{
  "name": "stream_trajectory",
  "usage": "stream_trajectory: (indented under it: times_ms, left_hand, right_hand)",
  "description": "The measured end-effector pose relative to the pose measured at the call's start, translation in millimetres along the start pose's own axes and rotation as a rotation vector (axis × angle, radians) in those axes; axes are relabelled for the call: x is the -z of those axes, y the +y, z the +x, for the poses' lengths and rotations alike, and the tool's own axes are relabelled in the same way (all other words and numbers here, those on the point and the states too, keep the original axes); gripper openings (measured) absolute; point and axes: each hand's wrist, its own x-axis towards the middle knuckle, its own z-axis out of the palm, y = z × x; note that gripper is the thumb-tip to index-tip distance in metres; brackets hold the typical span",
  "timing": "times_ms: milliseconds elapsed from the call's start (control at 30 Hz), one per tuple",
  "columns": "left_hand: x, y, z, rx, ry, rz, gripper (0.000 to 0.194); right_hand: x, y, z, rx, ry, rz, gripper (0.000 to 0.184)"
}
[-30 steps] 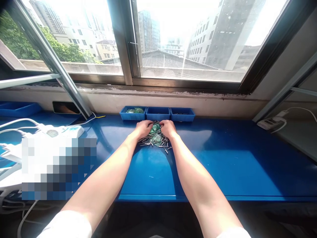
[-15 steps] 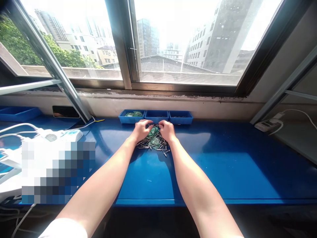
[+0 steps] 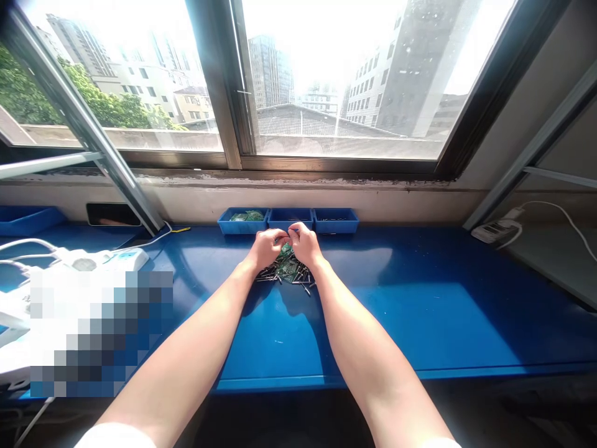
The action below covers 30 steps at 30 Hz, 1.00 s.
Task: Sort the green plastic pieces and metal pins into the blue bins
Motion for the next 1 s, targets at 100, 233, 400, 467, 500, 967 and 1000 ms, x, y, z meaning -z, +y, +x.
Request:
stream_trajectory:
  times_ms: [100, 233, 400, 467, 500, 967, 1000]
  left_hand:
    - [1.6, 0.8, -0.3, 0.036, 0.017, 0.006, 0.023]
    - [3.9, 2.4, -0.4, 0.1, 0.005, 0.003, 0.023]
    - [3.9, 3.5, 0.6, 0.119, 0.035, -0.001, 0.025]
    - [3.1, 2.4, 1.3, 0.163, 0.076, 0.037, 0.03]
    - [2.6, 1.3, 1.6, 0.193, 0.085, 0.061, 0.032]
    - [-1.2, -10.4, 2.2, 0.356, 0.066, 0.177, 0.028]
    - [-0.9, -10.0, 2.0, 0.359, 0.056, 0.178, 0.028]
  right_hand:
    - [1.0, -1.1, -0.5, -0.005, 0.01, 0.055, 0.022]
    - [4.4, -1.3, 0.0, -0.056, -0.023, 0.197, 0.026]
    - [8.2, -0.1, 3.0, -0.091, 0.008, 0.288, 0.025]
    - [9.8, 1.2, 5.0, -0.09, 0.063, 0.226, 0.025]
    - [10.7, 2.0, 6.1, -0.095, 0.09, 0.17, 0.025]
    - [13.5, 16.1, 16.5, -0.152, 0.033, -0.481, 0.067]
    - [13.6, 17.5, 16.8, -0.164, 0.001, -0.486, 0.068]
